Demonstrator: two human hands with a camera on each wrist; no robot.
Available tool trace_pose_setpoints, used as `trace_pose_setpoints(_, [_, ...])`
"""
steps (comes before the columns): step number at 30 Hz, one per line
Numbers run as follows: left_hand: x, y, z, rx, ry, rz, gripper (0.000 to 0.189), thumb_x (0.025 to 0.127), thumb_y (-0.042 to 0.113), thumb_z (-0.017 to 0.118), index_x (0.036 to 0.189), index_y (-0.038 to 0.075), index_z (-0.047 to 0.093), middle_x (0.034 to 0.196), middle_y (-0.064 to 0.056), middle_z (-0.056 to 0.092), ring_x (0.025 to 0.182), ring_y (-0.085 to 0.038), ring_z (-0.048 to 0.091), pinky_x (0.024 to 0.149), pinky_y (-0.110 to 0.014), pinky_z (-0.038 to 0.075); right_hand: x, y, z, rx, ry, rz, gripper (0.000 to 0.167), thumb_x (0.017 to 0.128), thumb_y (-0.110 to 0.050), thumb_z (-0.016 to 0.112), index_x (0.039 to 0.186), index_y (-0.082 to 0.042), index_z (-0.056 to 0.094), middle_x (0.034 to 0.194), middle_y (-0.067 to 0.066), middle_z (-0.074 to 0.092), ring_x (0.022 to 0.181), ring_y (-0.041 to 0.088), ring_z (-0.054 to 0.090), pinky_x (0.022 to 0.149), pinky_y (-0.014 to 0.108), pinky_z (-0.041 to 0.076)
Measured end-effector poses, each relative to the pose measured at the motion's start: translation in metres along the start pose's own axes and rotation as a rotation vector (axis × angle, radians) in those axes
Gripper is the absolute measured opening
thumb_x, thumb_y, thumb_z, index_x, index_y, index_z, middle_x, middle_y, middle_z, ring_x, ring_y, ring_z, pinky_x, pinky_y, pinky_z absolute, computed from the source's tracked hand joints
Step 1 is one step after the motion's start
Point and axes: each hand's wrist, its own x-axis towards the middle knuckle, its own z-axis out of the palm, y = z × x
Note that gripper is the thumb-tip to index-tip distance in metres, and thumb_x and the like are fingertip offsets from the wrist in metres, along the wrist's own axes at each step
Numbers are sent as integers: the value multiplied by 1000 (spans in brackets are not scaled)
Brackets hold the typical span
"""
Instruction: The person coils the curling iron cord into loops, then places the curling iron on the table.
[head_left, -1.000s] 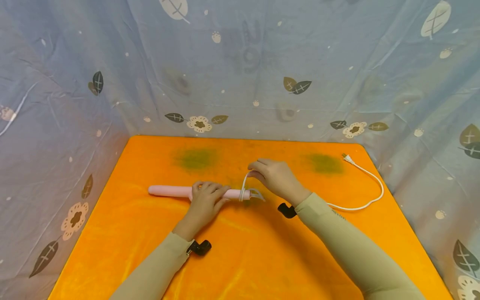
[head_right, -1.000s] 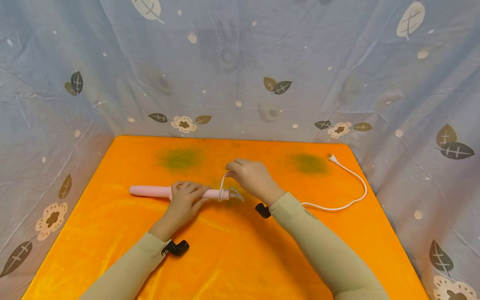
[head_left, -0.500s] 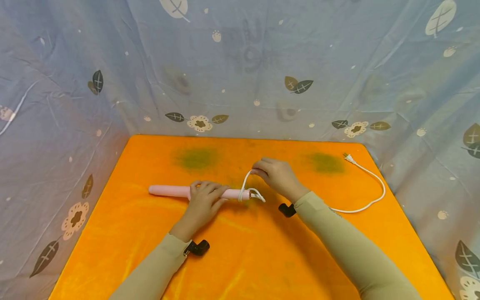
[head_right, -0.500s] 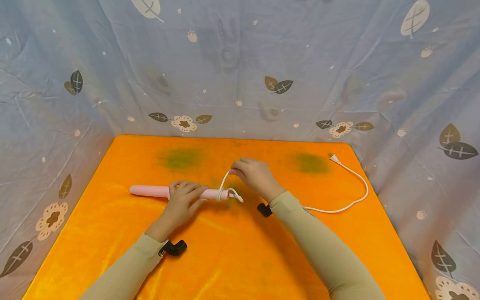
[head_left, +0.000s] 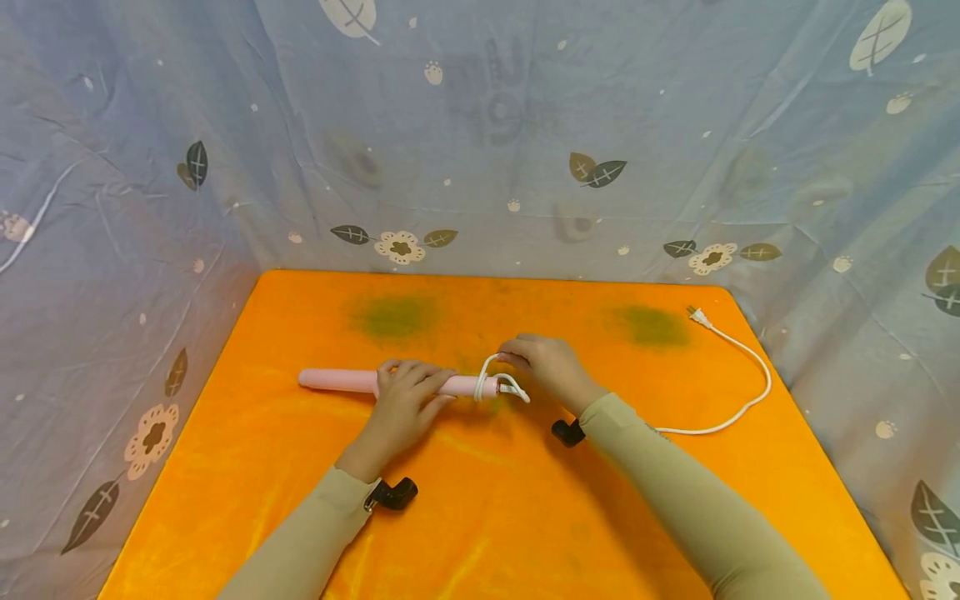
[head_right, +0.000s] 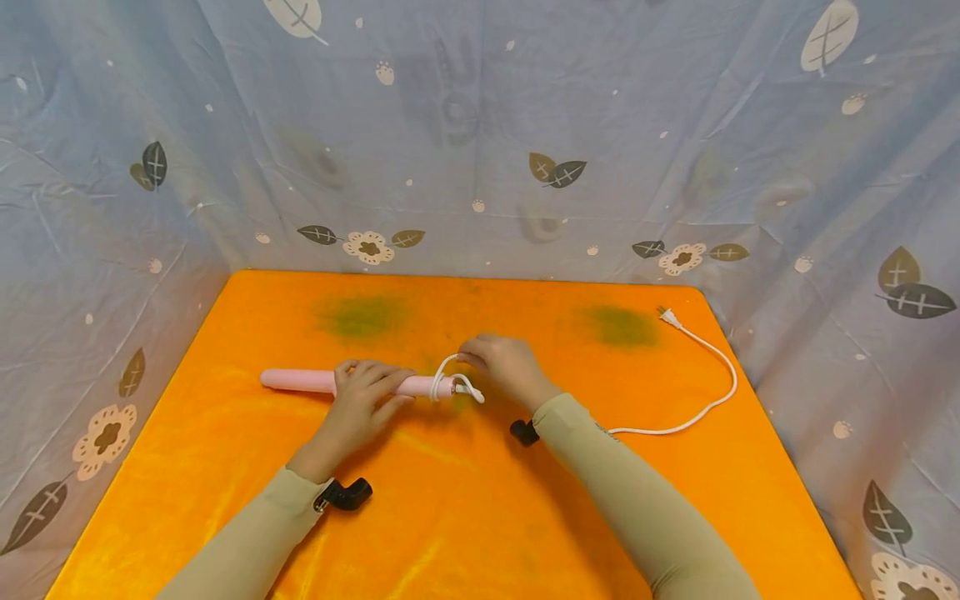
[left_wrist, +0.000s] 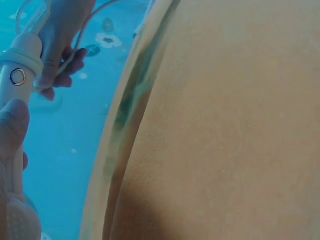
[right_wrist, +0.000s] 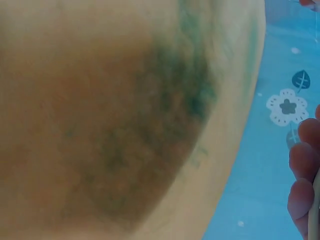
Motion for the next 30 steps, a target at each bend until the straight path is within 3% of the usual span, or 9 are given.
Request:
trace_pose_setpoints(9, [2,1,-3,-17,-3,-9,47,76,22,81,120,16,69,108,-2,65,101,-26,55,92,-56,24,-3,-2,7,14,-54,52,10,92,-21,68,99,-16,73,85,-6,67,68,6,60,64,24,50])
trace_pose_setpoints(17, [2,2,-5,-2,-16,-5,42,80,26,78,120,15,69,109,-2,65,101,-26,55,92,-55,24,-5,-4,11,38,-98,69,10,94,-21,65,97,-15,73,85,-7,66,70,7,59,67,24,50])
trace_pose_setpoints(24, [5,4,-7,-19,-24,2,43,82,28,76,122,16,68,111,-2,65,102,-25,54,93,-55,23,6,-5,-2,53,-23,70,11,93,-19,67,98,-13,73,82,-2,66,65,9,58,63,26,50])
trace_pose_setpoints(30, [8,7,-10,-30,-22,7,42,84,29,75,123,15,68,111,-2,65,103,-25,54,92,-55,23,15,-5,-9,-28,-5,19,12,92,-24,67,97,-14,73,79,-5,63,62,7,56,60,24,49])
